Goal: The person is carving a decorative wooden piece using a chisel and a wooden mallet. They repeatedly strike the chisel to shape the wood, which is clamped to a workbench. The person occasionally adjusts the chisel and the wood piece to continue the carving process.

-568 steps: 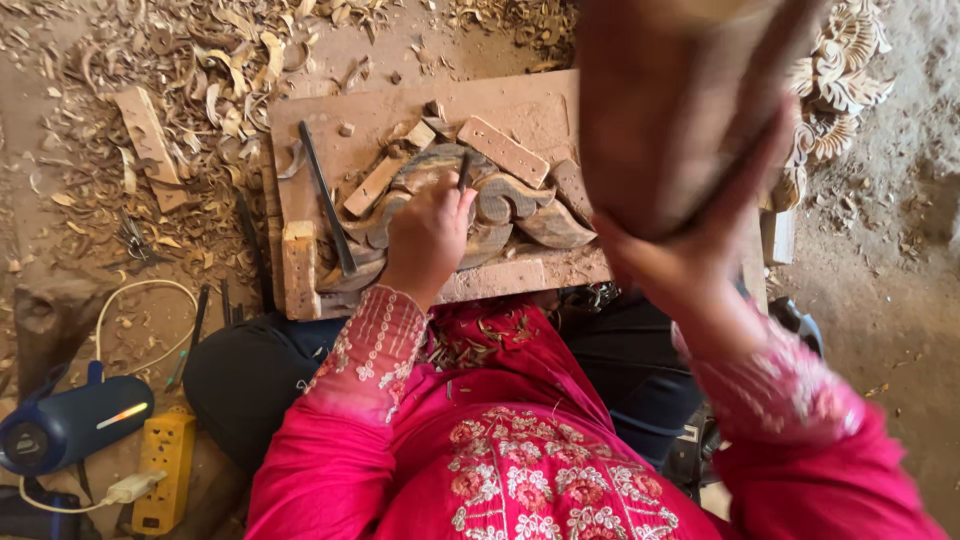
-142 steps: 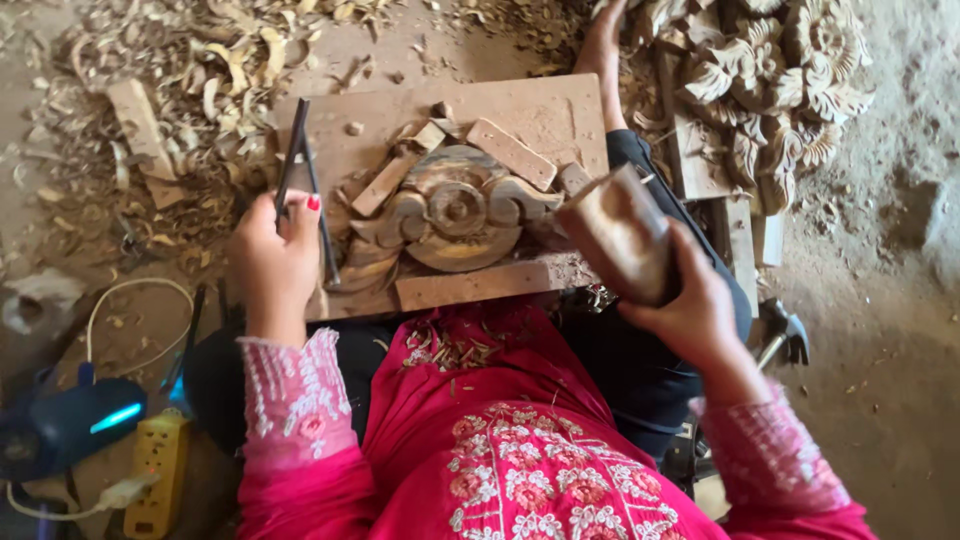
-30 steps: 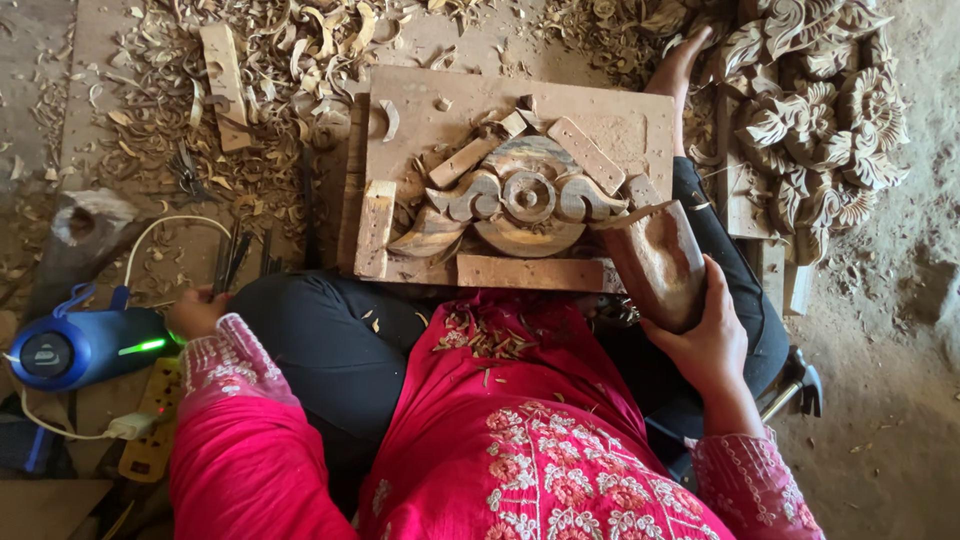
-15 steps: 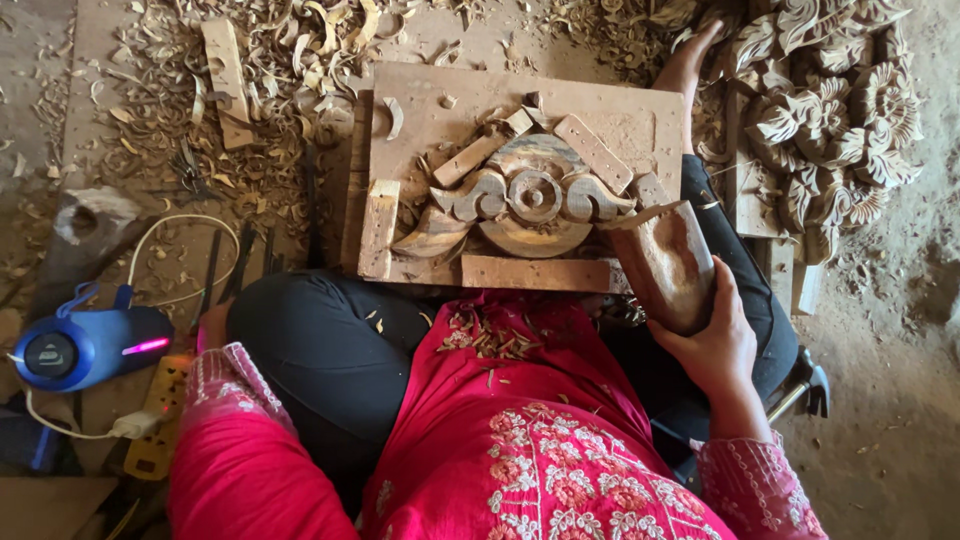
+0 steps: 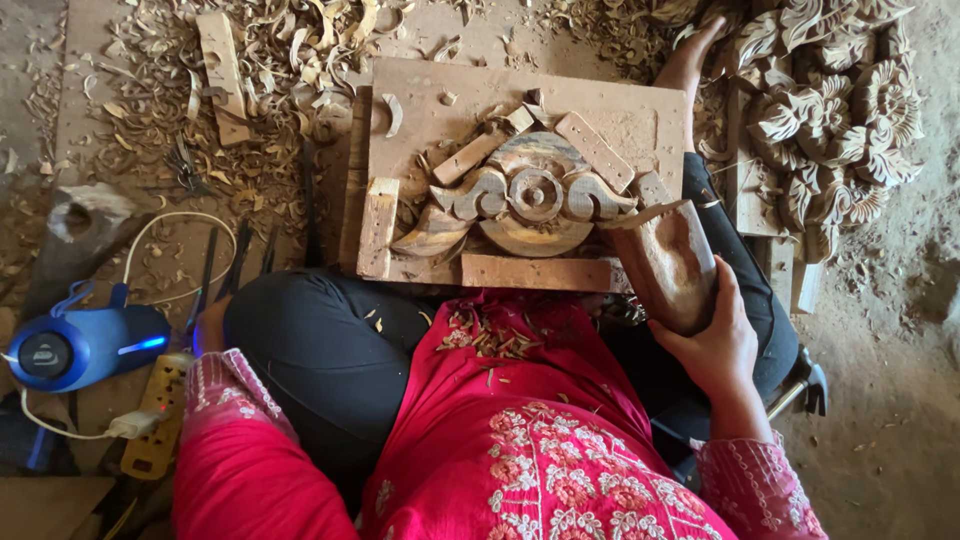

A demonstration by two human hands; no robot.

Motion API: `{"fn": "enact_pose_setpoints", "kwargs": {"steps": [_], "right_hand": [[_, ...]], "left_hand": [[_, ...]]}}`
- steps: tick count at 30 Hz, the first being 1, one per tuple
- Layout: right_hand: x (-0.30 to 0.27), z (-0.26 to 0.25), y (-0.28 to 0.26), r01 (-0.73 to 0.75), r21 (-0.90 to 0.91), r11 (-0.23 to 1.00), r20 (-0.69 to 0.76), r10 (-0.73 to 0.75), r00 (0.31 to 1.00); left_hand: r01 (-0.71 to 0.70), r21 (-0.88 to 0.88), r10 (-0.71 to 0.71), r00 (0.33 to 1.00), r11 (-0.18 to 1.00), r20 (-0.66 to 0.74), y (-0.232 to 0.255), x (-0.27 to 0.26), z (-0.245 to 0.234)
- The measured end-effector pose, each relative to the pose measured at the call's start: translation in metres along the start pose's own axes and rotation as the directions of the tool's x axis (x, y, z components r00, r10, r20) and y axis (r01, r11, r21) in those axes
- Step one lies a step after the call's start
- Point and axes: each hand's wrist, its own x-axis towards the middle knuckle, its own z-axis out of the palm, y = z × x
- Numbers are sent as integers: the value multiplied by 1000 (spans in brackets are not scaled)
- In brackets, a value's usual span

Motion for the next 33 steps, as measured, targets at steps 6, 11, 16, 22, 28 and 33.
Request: {"fn": "enact_pose_setpoints", "kwargs": {"steps": [6, 11, 16, 22, 28, 33], "right_hand": [[0, 0, -2, -23, 14, 1000, 11, 23, 1000], [0, -1, -4, -24, 22, 999, 6, 24, 1000], [0, 0, -3, 16, 0, 1000, -8, -16, 1000], [0, -1, -2, -11, 29, 1000, 9, 11, 1000], [0, -1, -3, -11, 13, 1000, 7, 11, 1000], [-1, 1, -1, -20, 13, 1000, 12, 20, 1000]], "left_hand": [[-22, 9, 22, 1000, 1000, -9, 5, 1, -9], [-29, 15, 29, 999, 999, -19, 8, -1, -16], [-47, 19, 48, 998, 999, -31, 5, -7, -17], [-131, 15, 132, 991, 991, -20, 13, -2, -32], [-137, -36, 140, 986, 990, 90, 33, 1, -56], [-104, 119, 89, 987, 987, 132, 47, -1, -57]]}}
